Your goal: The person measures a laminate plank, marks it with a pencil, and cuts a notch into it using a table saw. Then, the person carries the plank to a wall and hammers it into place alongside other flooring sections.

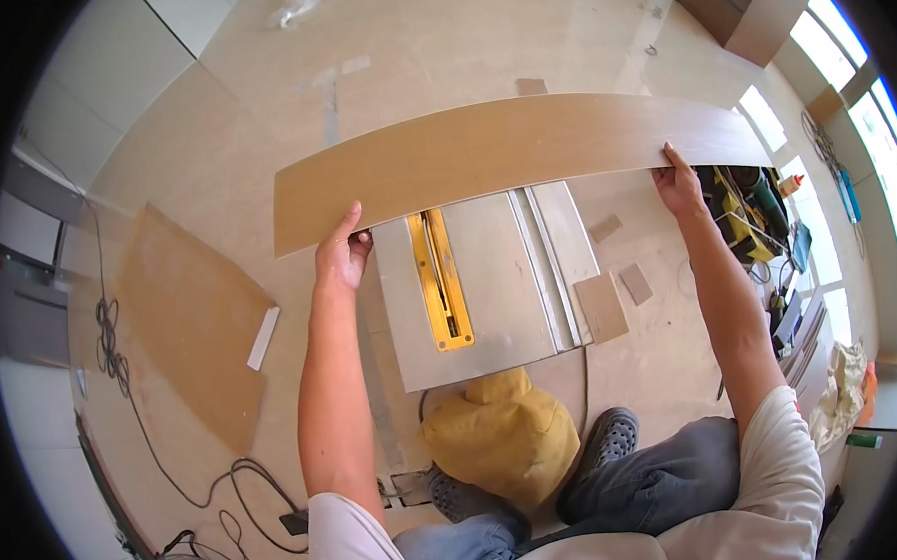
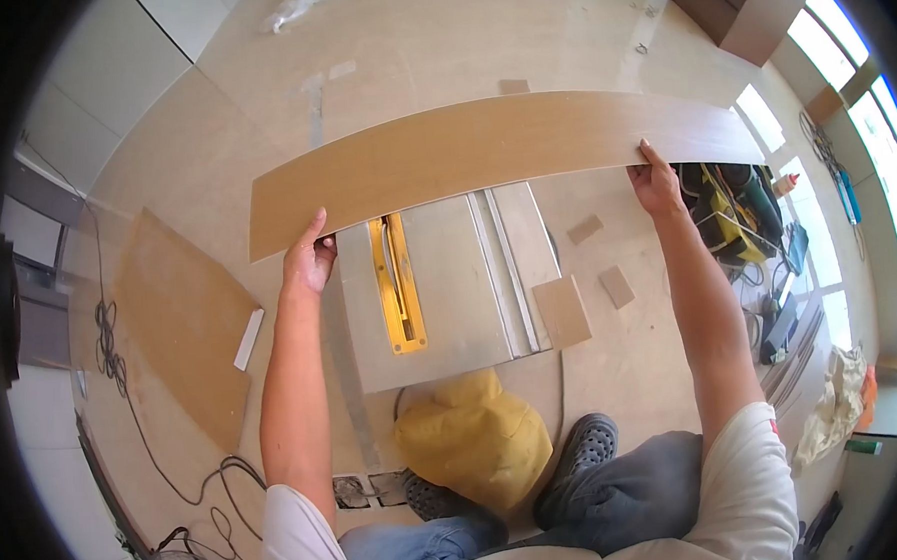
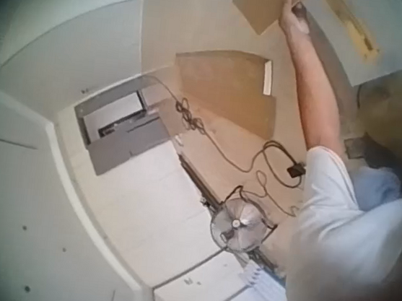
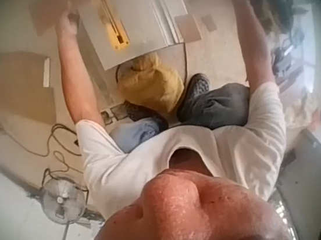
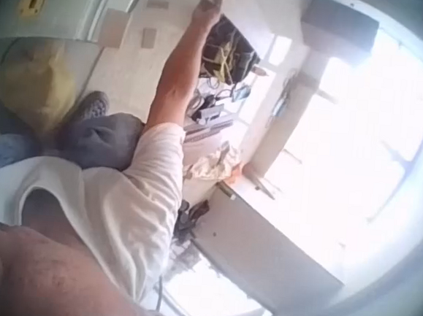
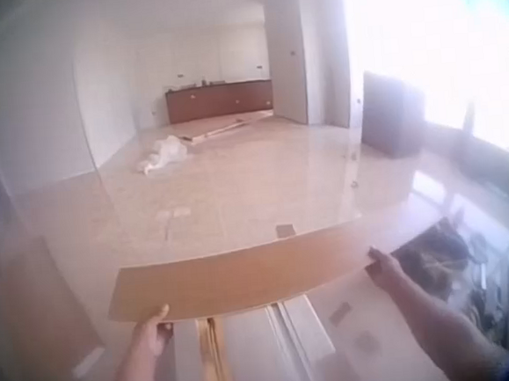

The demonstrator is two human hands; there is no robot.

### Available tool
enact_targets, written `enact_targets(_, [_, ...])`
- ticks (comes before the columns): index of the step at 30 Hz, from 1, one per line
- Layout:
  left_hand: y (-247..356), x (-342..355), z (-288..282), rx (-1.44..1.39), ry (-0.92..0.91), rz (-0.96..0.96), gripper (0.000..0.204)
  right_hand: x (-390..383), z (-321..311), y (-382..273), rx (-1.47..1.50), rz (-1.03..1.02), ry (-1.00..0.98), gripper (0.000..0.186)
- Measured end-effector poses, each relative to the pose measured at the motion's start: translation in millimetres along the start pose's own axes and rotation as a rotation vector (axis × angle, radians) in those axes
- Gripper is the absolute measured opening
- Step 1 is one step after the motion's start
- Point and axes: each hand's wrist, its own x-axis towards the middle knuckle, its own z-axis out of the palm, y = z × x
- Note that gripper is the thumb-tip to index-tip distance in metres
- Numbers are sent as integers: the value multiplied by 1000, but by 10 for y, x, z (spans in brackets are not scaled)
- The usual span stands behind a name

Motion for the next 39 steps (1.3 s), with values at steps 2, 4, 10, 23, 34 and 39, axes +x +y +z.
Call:
enact_targets(2, [10,-19,22,2,1,-35,27,7,-9,-34,-26,-1,32,16])
enact_targets(4, [-22,-104,59,-7,19,-38,27,-25,0,-49,-22,0,44,16])
enact_targets(10, [-53,-139,20,-30,24,-48,30,-63,-44,-58,-20,18,55,16])
enact_targets(23, [7,-161,-16,-25,32,-36,30,-77,-94,2,-37,16,16,12])
enact_targets(34, [-9,-163,-33,-15,14,-55,29,-90,-151,-28,-55,17,18,12])
enact_targets(39, [-10,-228,1,-3,17,-42,31,-227,-73,-30,-22,-3,32,13])
